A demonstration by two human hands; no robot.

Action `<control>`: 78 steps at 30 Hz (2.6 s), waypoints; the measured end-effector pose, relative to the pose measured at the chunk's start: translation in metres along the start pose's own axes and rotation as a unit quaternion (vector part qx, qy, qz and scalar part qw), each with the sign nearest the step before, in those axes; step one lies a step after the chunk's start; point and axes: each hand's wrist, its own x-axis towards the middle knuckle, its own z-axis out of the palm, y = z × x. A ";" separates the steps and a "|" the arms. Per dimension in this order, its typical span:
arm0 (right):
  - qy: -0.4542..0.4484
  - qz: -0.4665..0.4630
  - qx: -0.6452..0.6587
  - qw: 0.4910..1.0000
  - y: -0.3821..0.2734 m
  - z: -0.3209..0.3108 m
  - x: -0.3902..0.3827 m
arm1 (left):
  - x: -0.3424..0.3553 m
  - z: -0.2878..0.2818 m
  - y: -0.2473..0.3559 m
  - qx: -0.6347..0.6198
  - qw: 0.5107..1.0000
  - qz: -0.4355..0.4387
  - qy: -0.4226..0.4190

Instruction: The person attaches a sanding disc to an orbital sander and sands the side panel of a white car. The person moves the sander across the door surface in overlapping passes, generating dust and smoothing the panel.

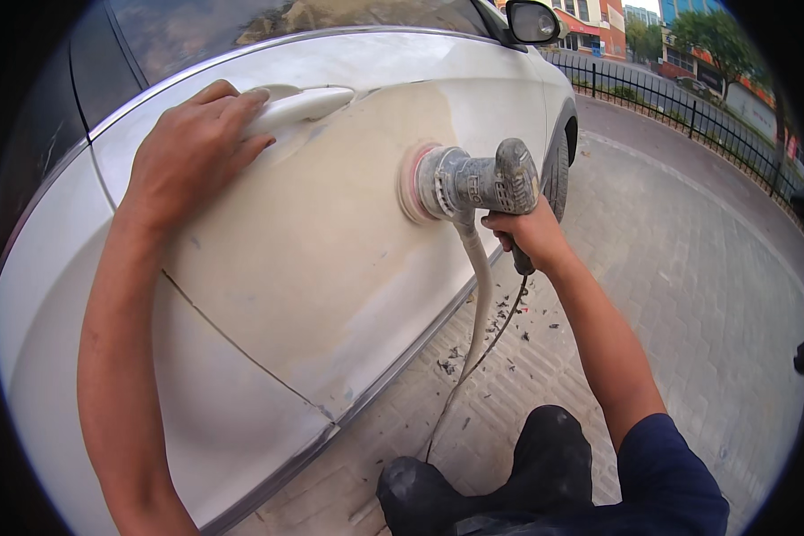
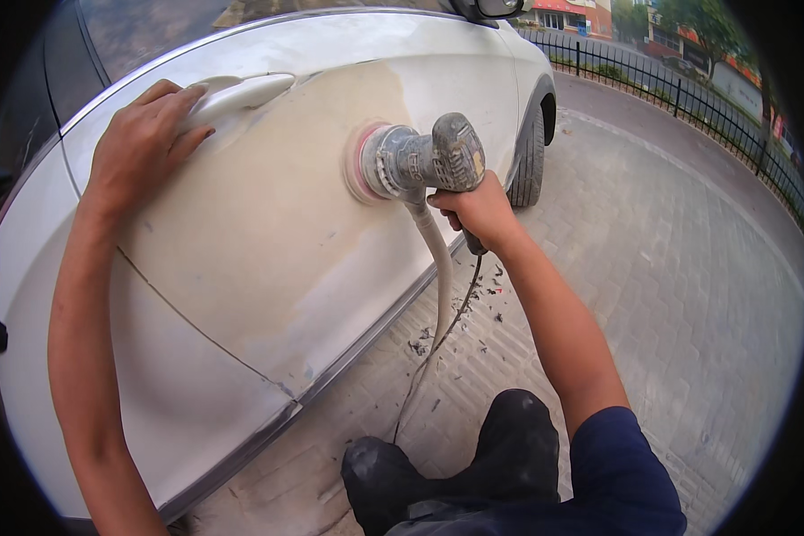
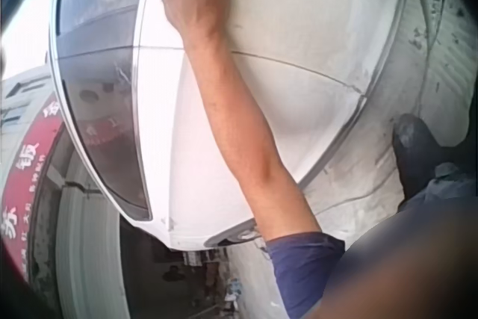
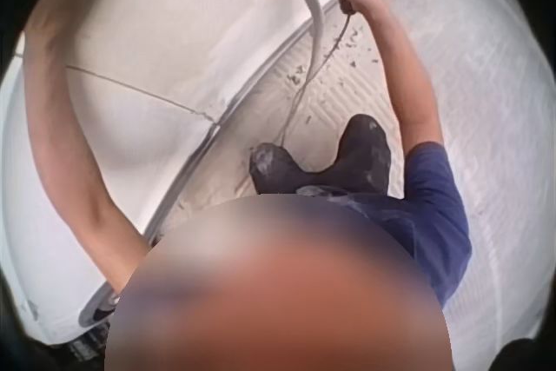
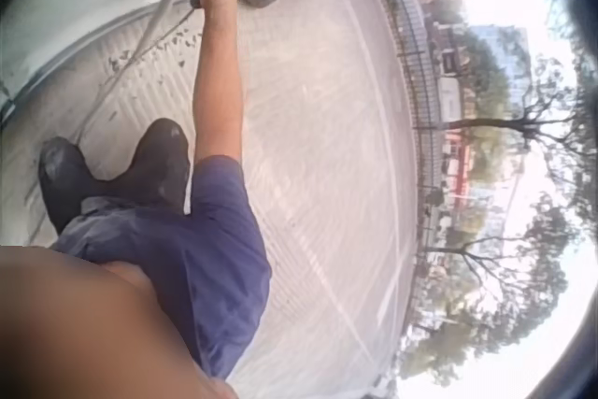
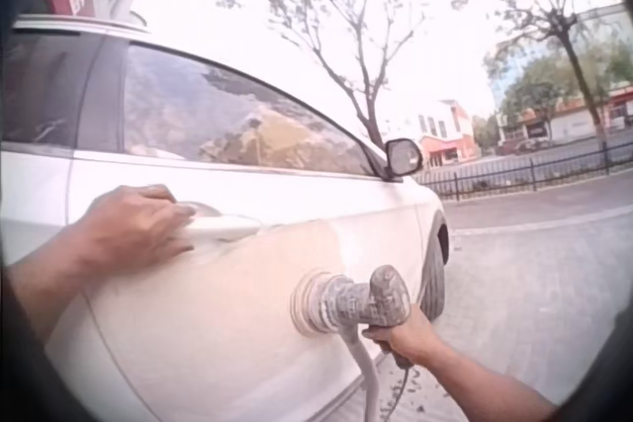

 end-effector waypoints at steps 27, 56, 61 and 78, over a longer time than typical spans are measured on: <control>-0.007 0.012 -0.003 1.000 -0.014 -0.009 0.014 | 0.001 -0.001 0.003 0.004 1.000 0.008 0.009; 0.009 0.031 -0.024 0.999 -0.013 -0.014 0.013 | 0.001 -0.001 0.001 -0.002 1.000 0.017 0.009; 0.023 0.008 0.005 1.000 -0.015 -0.021 0.033 | 0.002 -0.001 0.004 -0.001 1.000 -0.005 -0.003; 0.014 -0.023 0.034 0.999 -0.027 -0.020 0.048 | 0.003 -0.002 0.005 -0.004 1.000 -0.007 -0.003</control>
